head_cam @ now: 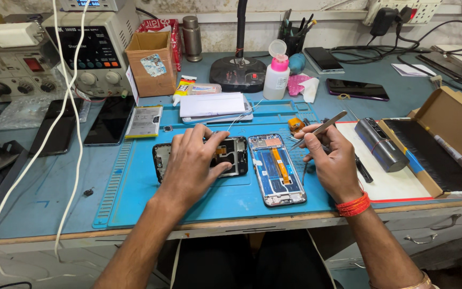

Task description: The person works at a repair bench on two disassembled smartphones, using tweezers to lift and reposition internal components and flex cables inside the phone bodies. They reposition the phones on the mat, press parts into place, and use a screwdriver-like tool on the phone interior.

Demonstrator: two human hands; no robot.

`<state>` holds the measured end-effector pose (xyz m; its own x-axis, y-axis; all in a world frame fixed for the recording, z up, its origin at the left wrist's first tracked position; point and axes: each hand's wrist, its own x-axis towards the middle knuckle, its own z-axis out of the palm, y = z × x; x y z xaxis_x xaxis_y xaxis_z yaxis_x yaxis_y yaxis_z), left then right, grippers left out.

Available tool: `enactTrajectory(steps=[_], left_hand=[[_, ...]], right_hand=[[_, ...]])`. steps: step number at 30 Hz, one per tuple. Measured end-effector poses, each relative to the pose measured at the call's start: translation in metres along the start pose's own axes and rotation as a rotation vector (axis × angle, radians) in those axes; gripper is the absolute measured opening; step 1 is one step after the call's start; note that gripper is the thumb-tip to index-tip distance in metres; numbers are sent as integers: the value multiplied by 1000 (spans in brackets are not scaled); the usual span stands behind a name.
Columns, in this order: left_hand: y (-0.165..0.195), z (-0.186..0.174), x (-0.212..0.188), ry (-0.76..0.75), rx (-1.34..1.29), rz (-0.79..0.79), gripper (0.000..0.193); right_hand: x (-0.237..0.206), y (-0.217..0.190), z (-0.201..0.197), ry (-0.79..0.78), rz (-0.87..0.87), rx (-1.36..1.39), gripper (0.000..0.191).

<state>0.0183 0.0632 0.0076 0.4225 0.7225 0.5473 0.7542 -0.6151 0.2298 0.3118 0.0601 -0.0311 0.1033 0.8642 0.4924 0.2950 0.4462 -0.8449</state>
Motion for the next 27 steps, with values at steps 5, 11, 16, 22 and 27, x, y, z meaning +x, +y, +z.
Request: enactTrajectory(steps=[5, 11, 16, 22, 27], left_hand=[[0, 3, 1, 18, 5, 15, 63], [1, 4, 1, 27, 20, 18, 63], [-1, 8, 1, 14, 17, -2, 63], [-9, 13, 4, 40, -41, 18, 64], [-13, 19, -1, 100, -90, 60, 68]], right_hand=[[0, -5, 0, -4, -12, -1, 23], [0, -6, 0, 7, -4, 59, 26], [-3, -1, -2, 25, -109, 68, 20], [-4, -2, -1, 152, -171, 151, 21], [-8, -19, 5, 80, -167, 198, 23]])
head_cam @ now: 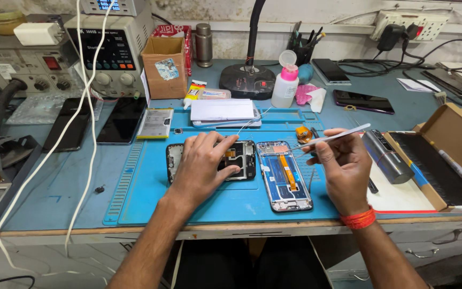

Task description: The person works at a repair bench on two disassembled smartphones, using tweezers to lift and reposition internal components and flex cables inside the phone bodies. They reposition the phones on the mat, press parts into place, and use a screwdriver-like tool on the phone interior.

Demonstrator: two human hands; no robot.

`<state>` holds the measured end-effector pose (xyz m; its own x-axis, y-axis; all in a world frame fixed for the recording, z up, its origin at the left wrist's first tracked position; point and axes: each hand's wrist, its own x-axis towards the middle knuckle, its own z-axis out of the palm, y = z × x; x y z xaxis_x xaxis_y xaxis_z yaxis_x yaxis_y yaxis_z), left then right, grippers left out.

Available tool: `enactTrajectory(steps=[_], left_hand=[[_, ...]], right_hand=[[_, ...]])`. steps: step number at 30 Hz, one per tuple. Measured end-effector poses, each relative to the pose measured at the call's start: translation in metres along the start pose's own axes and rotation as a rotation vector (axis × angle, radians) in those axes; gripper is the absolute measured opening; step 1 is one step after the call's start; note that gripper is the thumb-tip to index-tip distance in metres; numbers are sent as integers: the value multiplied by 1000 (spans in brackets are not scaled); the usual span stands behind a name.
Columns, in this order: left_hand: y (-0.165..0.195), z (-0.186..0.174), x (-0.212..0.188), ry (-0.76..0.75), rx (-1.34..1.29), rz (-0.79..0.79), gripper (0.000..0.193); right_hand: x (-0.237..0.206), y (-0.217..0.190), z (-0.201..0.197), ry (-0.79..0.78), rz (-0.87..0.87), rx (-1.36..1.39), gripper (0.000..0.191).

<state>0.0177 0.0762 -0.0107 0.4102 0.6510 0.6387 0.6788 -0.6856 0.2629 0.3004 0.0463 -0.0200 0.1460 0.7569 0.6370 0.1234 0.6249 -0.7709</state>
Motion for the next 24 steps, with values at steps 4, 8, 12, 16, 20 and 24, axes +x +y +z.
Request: enactTrajectory(steps=[4, 8, 12, 16, 20, 24], left_hand=[[-3, 2, -1, 7, 4, 7, 70], [-2, 1, -3, 22, -6, 16, 70], [-1, 1, -2, 25, -11, 12, 70], [-2, 1, -2, 31, -7, 15, 70], [-2, 2, -2, 37, -5, 17, 69], [-1, 2, -2, 41, -3, 23, 70]], right_hand=[[-2, -12, 25, -33, 19, -31, 19], [-1, -18, 54, -29, 47, -123, 18], [-2, -21, 70, -6, 40, -227, 16], [-3, -19, 72, 0, 44, -232, 15], [-7, -16, 70, -37, -148, -314, 14], [-12, -19, 71, -45, -215, -460, 17]])
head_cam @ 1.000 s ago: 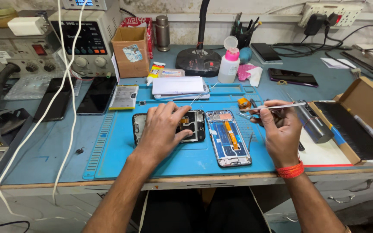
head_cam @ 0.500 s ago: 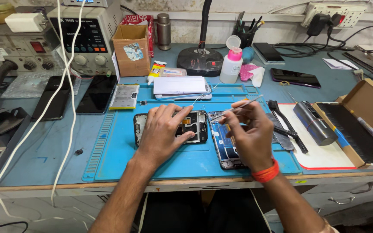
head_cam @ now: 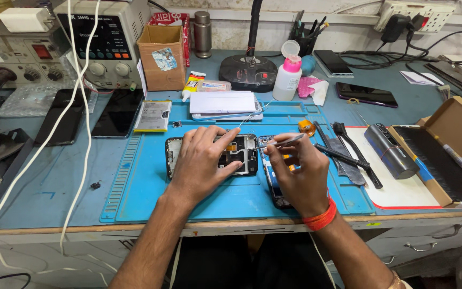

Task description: The person works at a repair bench on two disassembled smartphones, using tweezers to lift and reposition internal components and flex cables inside the phone bodies. They reposition the phones on the mat, press parts into place, and use a screwdriver-like tool on the phone interior.

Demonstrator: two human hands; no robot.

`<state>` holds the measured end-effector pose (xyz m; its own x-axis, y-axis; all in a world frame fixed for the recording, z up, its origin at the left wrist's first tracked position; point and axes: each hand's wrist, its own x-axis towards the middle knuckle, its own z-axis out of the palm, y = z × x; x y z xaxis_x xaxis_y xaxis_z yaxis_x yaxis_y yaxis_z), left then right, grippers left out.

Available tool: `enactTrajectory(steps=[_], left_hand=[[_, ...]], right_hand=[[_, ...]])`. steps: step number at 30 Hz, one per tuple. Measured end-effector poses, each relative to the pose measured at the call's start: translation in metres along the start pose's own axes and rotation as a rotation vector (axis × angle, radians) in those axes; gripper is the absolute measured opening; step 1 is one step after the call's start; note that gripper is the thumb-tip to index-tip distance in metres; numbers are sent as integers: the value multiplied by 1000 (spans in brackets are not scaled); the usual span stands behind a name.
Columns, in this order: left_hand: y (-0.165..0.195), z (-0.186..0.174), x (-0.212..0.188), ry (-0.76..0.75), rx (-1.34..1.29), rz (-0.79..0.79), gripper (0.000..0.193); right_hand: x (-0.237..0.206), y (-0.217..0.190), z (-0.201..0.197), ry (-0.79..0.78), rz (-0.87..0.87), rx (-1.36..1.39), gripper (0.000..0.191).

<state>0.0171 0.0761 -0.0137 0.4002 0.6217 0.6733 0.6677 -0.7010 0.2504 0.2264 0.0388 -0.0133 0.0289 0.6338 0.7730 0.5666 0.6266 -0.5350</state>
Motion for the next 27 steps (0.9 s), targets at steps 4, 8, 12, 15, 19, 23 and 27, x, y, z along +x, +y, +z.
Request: enactTrajectory(steps=[4, 8, 12, 15, 19, 23, 27], left_hand=[[1, 0, 0, 7, 3, 7, 69], [2, 0, -2, 10, -1, 4, 68], [3, -1, -3, 10, 2, 3, 69], [4, -1, -3, 13, 2, 9, 69], [4, -1, -3, 17, 6, 13, 70], [4, -2, -4, 21, 12, 18, 69], [5, -2, -4, 3, 16, 13, 66]], right_hand=[[-3, -7, 1, -2, -84, -79, 16], [1, -9, 2, 3, -12, -37, 15], [12, -6, -2, -23, 236, 207, 14], [18, -3, -8, -51, 350, 284, 16], [24, 2, -10, -88, 388, 315, 18], [29, 8, -11, -104, 404, 352, 19], [31, 8, -12, -117, 439, 358, 18]])
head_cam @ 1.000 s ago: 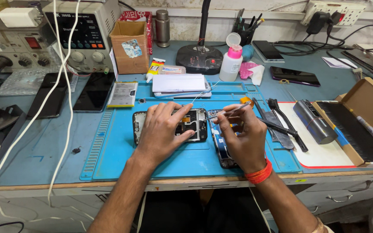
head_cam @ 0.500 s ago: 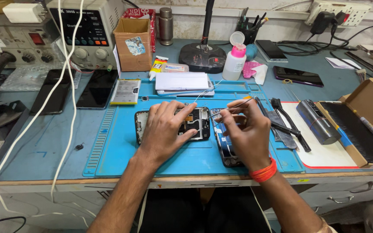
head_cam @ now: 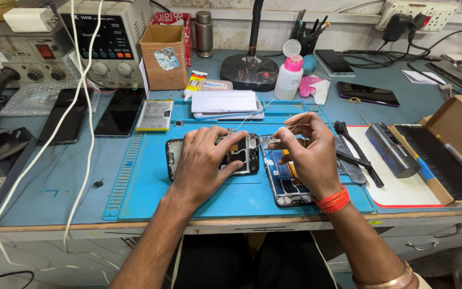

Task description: The person works at a repair bench on two disassembled smartphones, using tweezers to lift and reposition internal components and flex cables inside the phone bodies. They reposition the phones on the mat, press parts into place, and use a screwdriver-like tool on the phone interior.

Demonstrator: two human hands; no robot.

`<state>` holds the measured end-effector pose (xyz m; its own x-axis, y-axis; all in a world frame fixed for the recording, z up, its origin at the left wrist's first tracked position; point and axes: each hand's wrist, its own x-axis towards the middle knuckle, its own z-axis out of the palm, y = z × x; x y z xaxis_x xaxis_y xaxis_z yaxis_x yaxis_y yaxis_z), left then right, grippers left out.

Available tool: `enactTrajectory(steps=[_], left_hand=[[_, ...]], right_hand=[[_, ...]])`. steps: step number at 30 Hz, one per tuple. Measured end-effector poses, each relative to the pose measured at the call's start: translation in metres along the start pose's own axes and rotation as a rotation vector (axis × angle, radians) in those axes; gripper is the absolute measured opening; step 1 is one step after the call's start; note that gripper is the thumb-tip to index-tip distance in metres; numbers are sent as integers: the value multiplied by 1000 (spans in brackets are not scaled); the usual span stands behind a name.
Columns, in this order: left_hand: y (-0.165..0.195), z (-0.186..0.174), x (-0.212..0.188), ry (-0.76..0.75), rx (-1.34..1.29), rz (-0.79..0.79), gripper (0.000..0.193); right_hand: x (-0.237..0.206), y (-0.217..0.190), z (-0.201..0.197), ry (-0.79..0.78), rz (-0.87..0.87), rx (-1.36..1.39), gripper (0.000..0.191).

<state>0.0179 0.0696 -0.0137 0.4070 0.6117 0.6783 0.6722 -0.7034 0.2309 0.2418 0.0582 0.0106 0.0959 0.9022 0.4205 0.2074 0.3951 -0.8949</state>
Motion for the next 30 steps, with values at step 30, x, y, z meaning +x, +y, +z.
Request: enactTrajectory(steps=[30], left_hand=[[-1, 6, -3, 1, -12, 42, 44]], right_hand=[[2, 34, -9, -34, 13, 206, 16]])
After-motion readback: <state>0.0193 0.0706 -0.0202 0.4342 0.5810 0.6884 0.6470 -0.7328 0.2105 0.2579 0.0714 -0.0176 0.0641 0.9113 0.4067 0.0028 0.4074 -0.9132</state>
